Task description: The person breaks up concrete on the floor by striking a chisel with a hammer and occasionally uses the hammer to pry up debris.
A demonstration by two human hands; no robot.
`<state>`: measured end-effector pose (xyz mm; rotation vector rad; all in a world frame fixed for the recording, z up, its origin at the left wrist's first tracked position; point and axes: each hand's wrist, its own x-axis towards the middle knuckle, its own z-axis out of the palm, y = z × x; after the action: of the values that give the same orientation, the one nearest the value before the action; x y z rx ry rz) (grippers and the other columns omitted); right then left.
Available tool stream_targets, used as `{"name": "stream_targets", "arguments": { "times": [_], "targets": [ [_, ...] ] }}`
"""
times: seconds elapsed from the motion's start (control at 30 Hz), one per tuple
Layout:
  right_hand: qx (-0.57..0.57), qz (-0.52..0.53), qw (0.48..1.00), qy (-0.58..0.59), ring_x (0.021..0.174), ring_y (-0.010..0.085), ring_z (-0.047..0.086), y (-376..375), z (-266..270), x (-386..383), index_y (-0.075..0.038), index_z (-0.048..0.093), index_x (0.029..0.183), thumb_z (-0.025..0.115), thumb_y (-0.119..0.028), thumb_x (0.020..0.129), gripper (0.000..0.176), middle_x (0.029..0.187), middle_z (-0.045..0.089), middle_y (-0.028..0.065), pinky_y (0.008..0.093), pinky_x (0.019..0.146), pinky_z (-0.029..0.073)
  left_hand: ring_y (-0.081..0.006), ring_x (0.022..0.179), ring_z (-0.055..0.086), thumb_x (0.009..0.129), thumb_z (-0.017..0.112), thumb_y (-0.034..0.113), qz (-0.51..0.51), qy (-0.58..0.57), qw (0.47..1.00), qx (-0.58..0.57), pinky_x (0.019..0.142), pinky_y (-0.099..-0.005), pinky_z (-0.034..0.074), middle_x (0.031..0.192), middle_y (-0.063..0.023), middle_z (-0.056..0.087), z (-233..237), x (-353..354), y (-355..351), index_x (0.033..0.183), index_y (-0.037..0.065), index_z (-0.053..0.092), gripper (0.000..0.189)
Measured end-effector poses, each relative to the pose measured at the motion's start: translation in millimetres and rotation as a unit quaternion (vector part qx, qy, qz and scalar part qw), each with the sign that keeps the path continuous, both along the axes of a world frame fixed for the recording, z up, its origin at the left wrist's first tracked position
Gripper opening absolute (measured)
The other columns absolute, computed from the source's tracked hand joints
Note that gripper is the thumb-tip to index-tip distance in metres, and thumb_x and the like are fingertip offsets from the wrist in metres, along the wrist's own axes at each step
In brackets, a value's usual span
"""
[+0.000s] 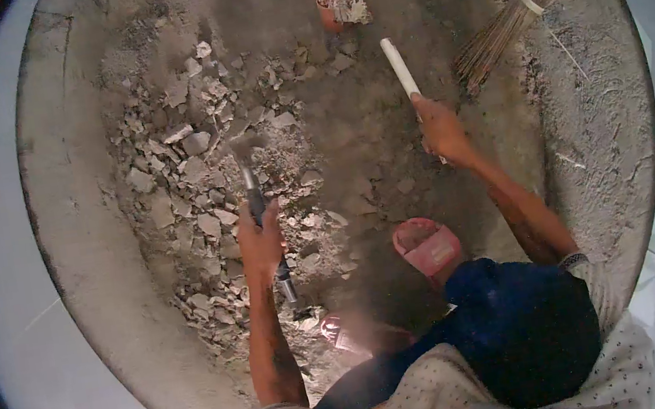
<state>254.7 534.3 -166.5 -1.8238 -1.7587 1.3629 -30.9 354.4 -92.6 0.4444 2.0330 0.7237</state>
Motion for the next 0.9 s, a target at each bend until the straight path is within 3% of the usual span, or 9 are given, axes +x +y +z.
{"name": "stream_targets", "arguments": {
  "times": [0.13, 0.17, 0.27, 0.3, 0.4, 0.57, 0.7, 0.77, 0.9],
  "targets": [
    [-0.159, -0.115, 0.975, 0.106, 0.042, 0.0125, 0.043, -21.2, 1.3, -22.6, -0.006, 0.055, 0.090, 0.041, -0.049, 0.093, 0.046, 0.060, 0.047, -0.0003, 0.0303, 0.039, 0.036, -0.0103, 0.048, 0.044, 0.088, 0.057, 0.030, -0.128, 0.051, 0.990, 0.023, 0.046, -0.0277, 0.038, 0.058, -0.0007, 0.047, 12.7, 3.7, -4.9, 0.091, 0.003, 0.051, 0.028],
    [-0.112, -0.116, 0.982, 0.099, 0.043, 0.0132, 0.044, -22.9, -12.2, -25.0, -0.005, 0.055, 0.089, 0.041, -0.049, 0.093, 0.046, 0.060, 0.047, 0.0009, 0.0312, 0.040, 0.036, -0.0142, 0.048, 0.046, 0.089, 0.056, 0.032, -0.209, 0.182, 0.958, 0.070, 0.048, -0.0304, 0.039, 0.059, -0.0037, 0.049, 2.4, 4.0, -7.8, 0.093, 0.001, 0.051, 0.032],
    [-0.024, -0.120, 0.991, 0.061, 0.050, 0.0207, 0.048, -30.4, -42.7, -38.7, -0.003, 0.057, 0.088, 0.041, -0.049, 0.093, 0.049, 0.063, 0.050, 0.0083, 0.0373, 0.048, 0.039, -0.0192, 0.049, 0.047, 0.090, 0.054, 0.032, -0.173, 0.055, 0.983, 0.041, 0.050, -0.0343, 0.040, 0.060, -0.0070, 0.050, 45.1, 30.8, 27.0, 0.096, 0.001, 0.051, 0.032],
    [-0.025, -0.125, 0.991, 0.041, 0.054, 0.0269, 0.049, -29.8, -21.7, -43.8, -0.002, 0.058, 0.087, 0.039, -0.049, 0.094, 0.051, 0.065, 0.053, 0.0133, 0.0417, 0.053, 0.040, -0.0288, 0.052, 0.054, 0.091, 0.053, 0.031, -0.249, 0.129, 0.956, 0.089, 0.052, -0.0382, 0.042, 0.061, -0.0125, 0.054, 42.1, 29.9, 36.7, 0.100, 0.002, 0.051, 0.031],
    [-0.056, -0.134, 0.989, 0.018, 0.065, 0.0371, 0.056, -27.6, 7.5, -50.1, 0.000, 0.059, 0.087, 0.039, -0.051, 0.093, 0.055, 0.070, 0.057, 0.0201, 0.0462, 0.061, 0.042, -0.0291, 0.061, 0.059, 0.091, 0.052, 0.033, -0.378, 0.268, 0.884, 0.058, 0.055, -0.0380, 0.045, 0.076, -0.0154, 0.062, 67.1, 38.1, 92.9, 0.106, 0.003, 0.048, 0.034],
    [-0.011, -0.149, 0.979, 0.138, 0.075, 0.0434, 0.057, -35.7, -15.1, -50.5, 0.001, 0.059, 0.092, 0.038, -0.050, 0.093, 0.055, 0.075, 0.059, 0.0242, 0.0482, 0.066, 0.042, -0.0361, 0.066, 0.062, 0.090, 0.052, 0.025, -0.445, 0.344, 0.812, 0.155, 0.056, -0.0446, 0.047, 0.077, -0.0196, 0.063, 93.5, 76.9, 183.0, 0.114, 0.007, 0.048, 0.030],
    [0.024, -0.136, 0.985, 0.102, 0.068, 0.0411, 0.057, -35.6, -0.6, -51.0, -0.001, 0.060, 0.093, 0.040, -0.046, 0.093, 0.049, 0.072, 0.058, 0.0228, 0.0459, 0.062, 0.043, -0.0394, 0.062, 0.059, 0.086, 0.056, 0.016, -0.464, 0.411, 0.744, 0.250, 0.053, -0.0454, 0.047, 0.070, -0.0197, 0.060, 87.5, 102.9, 208.9, 0.113, 0.006, 0.046, 0.029],
    [0.037, -0.128, 0.987, 0.090, 0.066, 0.0406, 0.056, -34.8, -3.7, -48.5, -0.002, 0.060, 0.093, 0.041, -0.045, 0.093, 0.048, 0.071, 0.058, 0.0224, 0.0451, 0.061, 0.043, -0.0367, 0.061, 0.061, 0.087, 0.055, 0.017, -0.550, 0.331, 0.737, 0.210, 0.052, -0.0434, 0.048, 0.071, -0.0186, 0.061, 46.9, 66.6, 215.5, 0.115, 0.006, 0.047, 0.031],
    [0.035, -0.118, 0.987, 0.102, 0.063, 0.0402, 0.055, -30.3, -0.4, -42.3, 0.000, 0.058, 0.093, 0.041, -0.046, 0.093, 0.048, 0.068, 0.057, 0.0224, 0.0455, 0.060, 0.043, -0.0322, 0.059, 0.062, 0.089, 0.052, 0.023, -0.691, 0.436, 0.575, 0.054, 0.051, -0.0404, 0.048, 0.072, -0.0173, 0.062, 71.0, 71.1, 226.4, 0.116, 0.006, 0.049, 0.032]
  ]
}}
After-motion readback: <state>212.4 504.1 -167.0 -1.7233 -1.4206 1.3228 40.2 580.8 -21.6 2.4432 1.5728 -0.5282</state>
